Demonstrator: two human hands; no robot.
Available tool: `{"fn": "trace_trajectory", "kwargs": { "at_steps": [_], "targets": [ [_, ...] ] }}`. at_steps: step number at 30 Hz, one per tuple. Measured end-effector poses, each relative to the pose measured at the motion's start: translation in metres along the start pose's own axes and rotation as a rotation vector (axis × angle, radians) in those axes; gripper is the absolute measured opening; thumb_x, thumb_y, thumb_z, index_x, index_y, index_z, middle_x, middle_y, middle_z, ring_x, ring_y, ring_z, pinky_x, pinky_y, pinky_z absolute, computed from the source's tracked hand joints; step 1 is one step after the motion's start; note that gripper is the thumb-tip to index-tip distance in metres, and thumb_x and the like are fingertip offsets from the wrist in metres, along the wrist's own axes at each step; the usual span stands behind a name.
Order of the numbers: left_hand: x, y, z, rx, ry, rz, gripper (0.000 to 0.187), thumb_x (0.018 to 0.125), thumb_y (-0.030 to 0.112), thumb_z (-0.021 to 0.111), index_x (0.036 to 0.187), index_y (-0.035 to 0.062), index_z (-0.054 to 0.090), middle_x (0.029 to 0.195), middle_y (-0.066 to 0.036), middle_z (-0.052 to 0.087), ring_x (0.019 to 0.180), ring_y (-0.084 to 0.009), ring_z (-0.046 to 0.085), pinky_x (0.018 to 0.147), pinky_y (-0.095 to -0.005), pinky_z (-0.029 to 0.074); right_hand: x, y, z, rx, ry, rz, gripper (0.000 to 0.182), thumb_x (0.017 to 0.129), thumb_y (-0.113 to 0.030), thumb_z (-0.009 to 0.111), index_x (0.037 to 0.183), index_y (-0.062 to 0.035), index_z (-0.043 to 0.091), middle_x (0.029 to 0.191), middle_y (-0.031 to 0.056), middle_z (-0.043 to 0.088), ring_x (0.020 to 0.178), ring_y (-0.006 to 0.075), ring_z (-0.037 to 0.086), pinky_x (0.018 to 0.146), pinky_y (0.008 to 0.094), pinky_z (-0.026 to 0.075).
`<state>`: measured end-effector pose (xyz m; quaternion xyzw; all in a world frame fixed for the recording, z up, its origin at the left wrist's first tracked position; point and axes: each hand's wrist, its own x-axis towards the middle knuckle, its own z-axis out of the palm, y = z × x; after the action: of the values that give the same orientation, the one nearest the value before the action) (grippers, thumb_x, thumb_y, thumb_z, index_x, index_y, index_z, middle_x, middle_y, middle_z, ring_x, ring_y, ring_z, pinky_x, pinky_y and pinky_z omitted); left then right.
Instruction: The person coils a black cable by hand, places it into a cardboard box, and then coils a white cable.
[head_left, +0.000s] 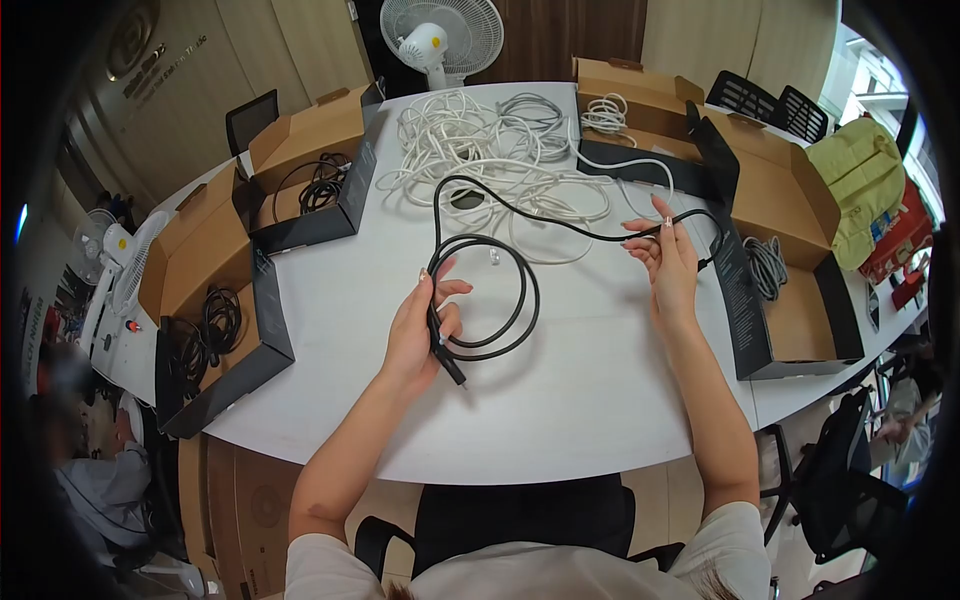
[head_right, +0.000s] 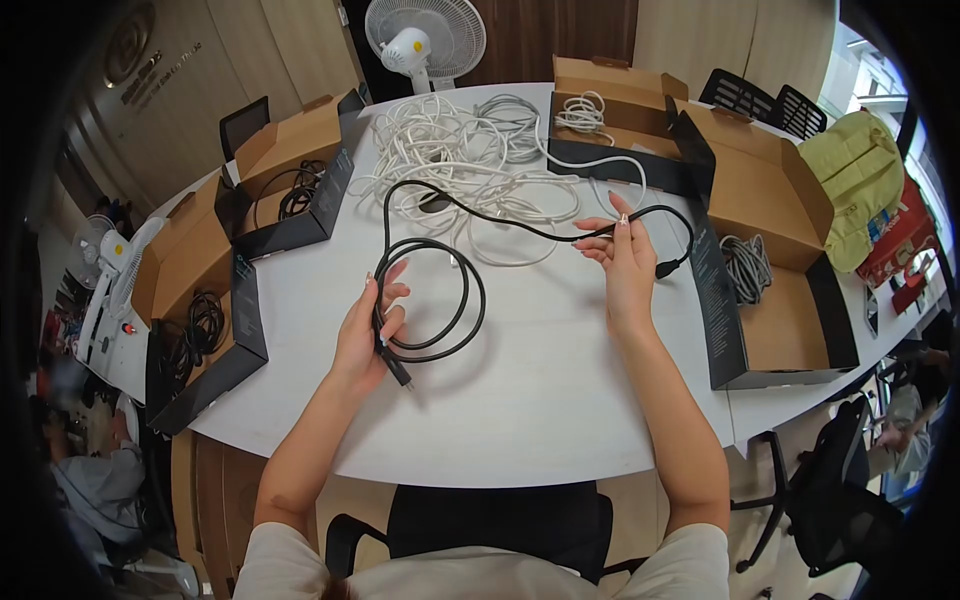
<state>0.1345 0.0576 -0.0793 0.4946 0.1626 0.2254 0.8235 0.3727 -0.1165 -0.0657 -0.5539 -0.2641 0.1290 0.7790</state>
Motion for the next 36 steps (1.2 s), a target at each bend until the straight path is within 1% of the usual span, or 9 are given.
{"fn": "trace_trajectory", "kwargs": {
  "at_steps": [5, 9, 13, 15, 21, 28, 31, 33, 36],
  "targets": [
    [-0.006, 0.003, 0.016, -0.066, 0.065, 0.017, 0.034, 0.100, 0.037, 0.030, 0.106, 0.0088, 0.048, 0.060, 0.004, 0.039, 0.056, -0.0068, 0.033, 0.060, -0.0234, 0.032, -0.005, -0.012, 0.002, -0.622, -0.071, 0.098, 0.034, 0.094, -0.023, 0.047, 0.108, 0.0049, 0.061, 0.082, 0.0105, 0.068, 0.056, 0.0126, 0.062, 0.055, 0.0232, 0.050],
    [-0.011, 0.009, 0.020, -0.150, -0.065, 0.013, 0.027, 0.100, 0.037, 0.029, 0.097, 0.0143, 0.043, 0.048, 0.008, 0.025, 0.057, -0.0056, 0.032, 0.063, -0.0240, 0.033, -0.011, -0.013, 0.004, -0.856, 0.014, -0.345, 0.028, 0.087, -0.023, 0.061, 0.071, -0.0002, 0.065, 0.053, 0.0082, 0.060, 0.043, 0.0117, 0.055, 0.041, 0.0204, 0.037],
    [-0.015, 0.016, 0.015, -0.275, -0.203, 0.024, 0.027, 0.100, 0.037, 0.027, 0.088, 0.0160, 0.039, 0.048, 0.010, 0.028, 0.050, -0.0040, 0.031, 0.060, -0.0212, 0.033, -0.017, -0.044, 0.016, -1.219, -0.041, -1.009, 0.026, 0.077, -0.030, 0.071, 0.087, -0.0080, 0.063, 0.075, 0.0049, 0.062, 0.069, 0.0162, 0.057, 0.075, 0.0314, 0.041],
    [-0.016, 0.023, 0.008, -0.402, -0.272, 0.026, 0.028, 0.101, 0.036, 0.025, 0.087, 0.0160, 0.038, 0.047, 0.010, 0.028, 0.046, -0.0035, 0.031, 0.057, -0.0199, 0.033, -0.018, -0.043, 0.018, -1.247, -0.220, -0.923, 0.031, 0.075, -0.033, 0.070, 0.095, -0.0102, 0.062, 0.085, 0.0047, 0.063, 0.081, 0.0180, 0.057, 0.089, 0.0381, 0.035],
    [-0.030, 0.085, -0.032, -1.113, -0.385, 0.467, 0.020, 0.100, 0.022, 0.034, 0.089, 0.0054, 0.038, 0.063, 0.001, 0.037, 0.045, -0.0052, 0.034, 0.051, -0.0217, 0.038, -0.019, -0.018, 0.006, -1.170, -0.516, -0.720, 0.017, 0.083, -0.025, 0.061, 0.085, -0.0086, 0.061, 0.065, 0.0073, 0.062, 0.056, 0.0239, 0.058, 0.057, 0.0349, 0.045],
    [-0.069, 0.135, -0.060, -0.587, 0.147, 1.014, 0.027, 0.100, 0.024, 0.035, 0.106, -0.0010, 0.044, 0.086, -0.005, 0.047, 0.057, -0.0077, 0.036, 0.062, -0.0202, 0.040, -0.042, -0.040, 0.032, -1.017, -0.474, -1.116, 0.027, 0.077, -0.021, 0.069, 0.066, -0.0071, 0.049, 0.056, 0.0032, 0.045, 0.046, 0.0194, 0.046, 0.042, 0.0300, 0.036],
    [-0.069, 0.145, -0.028, -0.160, 0.684, 1.286, 0.027, 0.099, 0.019, 0.035, 0.120, 0.0031, 0.042, 0.066, -0.001, 0.036, 0.060, -0.0102, 0.037, 0.065, -0.0187, 0.038, -0.068, -0.048, 0.055, -1.008, -0.659, -1.248, 0.034, 0.074, -0.026, 0.073, 0.063, -0.0089, 0.045, 0.056, 0.0023, 0.041, 0.044, 0.0175, 0.043, 0.041, 0.0297, 0.034],
    [-0.054, 0.144, -0.026, 0.422, 0.960, 1.766, 0.014, 0.099, 0.019, 0.035, 0.100, 0.0051, 0.037, 0.075, -0.010, 0.055, 0.055, -0.0100, 0.039, 0.057, -0.0201, 0.039, -0.077, -0.058, 0.057, -0.996, -0.662, -1.346, 0.032, 0.070, -0.027, 0.075, 0.066, -0.0080, 0.050, 0.057, 0.0006, 0.037, 0.044, 0.0134, 0.040, 0.040, 0.0277, 0.031],
    [-0.077, 0.139, -0.028, 0.851, 0.512, 1.134, 0.009, 0.099, 0.015, 0.031, 0.095, 0.0067, 0.032, 0.081, -0.012, 0.060, 0.048, -0.0068, 0.040, 0.046, -0.0174, 0.035, -0.080, -0.087, 0.055, -0.945, -0.547, -1.509, 0.030, 0.067, -0.029, 0.076, 0.073, -0.0061, 0.057, 0.058, 0.0003, 0.034, 0.046, 0.0123, 0.037, 0.040, 0.0251, 0.028]
  ]
}}
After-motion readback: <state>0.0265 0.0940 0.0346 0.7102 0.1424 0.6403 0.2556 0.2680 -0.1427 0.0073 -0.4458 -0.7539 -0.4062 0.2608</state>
